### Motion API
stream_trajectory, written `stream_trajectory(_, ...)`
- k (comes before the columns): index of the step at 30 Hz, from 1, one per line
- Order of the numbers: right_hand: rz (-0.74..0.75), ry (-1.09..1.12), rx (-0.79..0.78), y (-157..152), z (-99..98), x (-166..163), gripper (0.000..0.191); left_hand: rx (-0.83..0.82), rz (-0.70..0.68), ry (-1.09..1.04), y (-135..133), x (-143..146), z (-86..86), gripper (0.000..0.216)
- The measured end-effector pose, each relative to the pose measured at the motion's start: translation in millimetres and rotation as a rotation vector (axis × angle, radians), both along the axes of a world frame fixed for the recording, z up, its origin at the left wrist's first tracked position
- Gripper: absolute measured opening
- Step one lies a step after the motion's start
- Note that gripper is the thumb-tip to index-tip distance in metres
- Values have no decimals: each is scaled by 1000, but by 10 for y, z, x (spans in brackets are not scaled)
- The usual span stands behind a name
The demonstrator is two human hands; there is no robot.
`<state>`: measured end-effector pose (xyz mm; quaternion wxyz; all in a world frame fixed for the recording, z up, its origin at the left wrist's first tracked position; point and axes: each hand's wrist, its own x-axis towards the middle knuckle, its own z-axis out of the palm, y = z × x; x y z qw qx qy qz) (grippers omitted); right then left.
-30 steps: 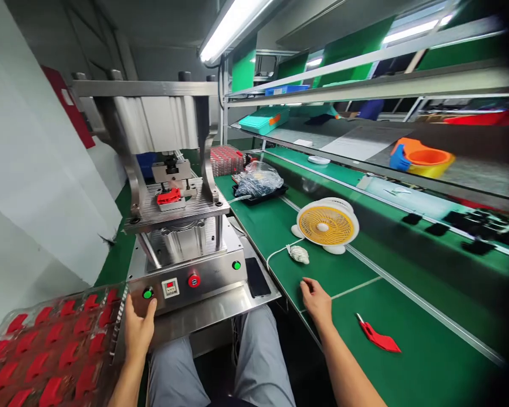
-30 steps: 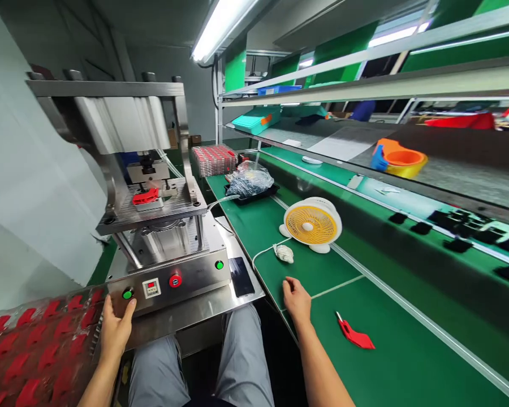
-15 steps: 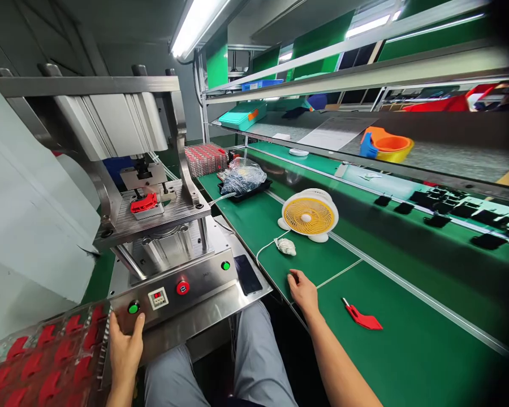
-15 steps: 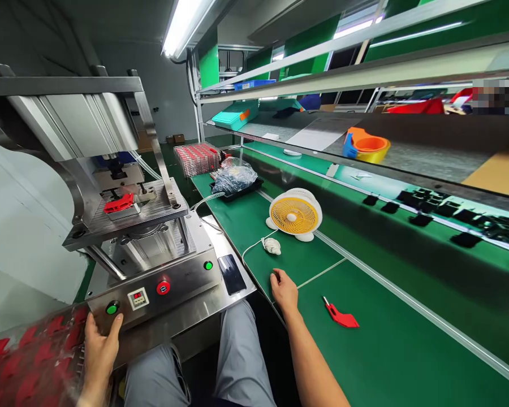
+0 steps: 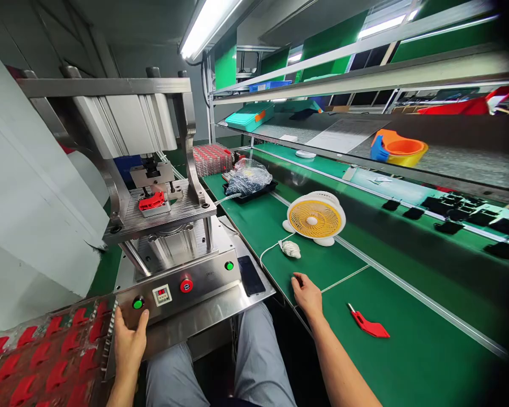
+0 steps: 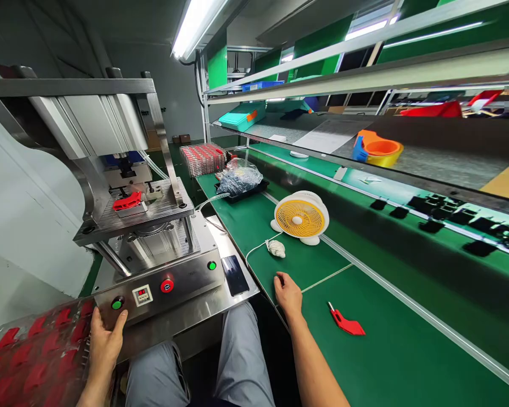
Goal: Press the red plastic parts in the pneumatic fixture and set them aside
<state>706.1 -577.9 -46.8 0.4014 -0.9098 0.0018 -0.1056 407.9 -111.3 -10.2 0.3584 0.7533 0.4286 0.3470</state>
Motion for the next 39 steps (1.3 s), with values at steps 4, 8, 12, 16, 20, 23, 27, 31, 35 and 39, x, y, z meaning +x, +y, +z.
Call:
stream_trajectory(4,-6,-10,4,-4,-2,0,41,-2,4,4,-4,-6,-9,90)
stream_trajectory(8,-9,-13,4,-4,-6,1,40,-5,5,1,-12,-7,-5,93)
stream_trajectory(12,-15,-13,8,-4,-9,6,42,-6,-2,-4,-29,-1,17,95)
stream_trajectory(16,-12,4,11,-9,-18,11,48,-19,4,1,-40,-8,19,97)
stream_trajectory(20,-9,0,20,-24,-49,15,52,-36,12,0,-52,-20,4,99)
stream_trajectory(23,-1,-6,27,-42,-83,22,51,-45,19,-13,-83,-21,23,101)
stream_trajectory(27,-3,-14,9,-55,-102,30,53,-43,25,-13,-137,-15,91,102)
stream_trajectory(31,-7,-2,-9,-47,-76,21,60,-49,28,-13,-151,-20,119,103)
stream_trajectory(35,-5,3,-12,-40,-51,12,61,-66,14,-34,-116,-24,64,99)
stream_trajectory(39,6,-2,-21,-61,-74,19,62,-69,18,-43,-128,-19,50,94)
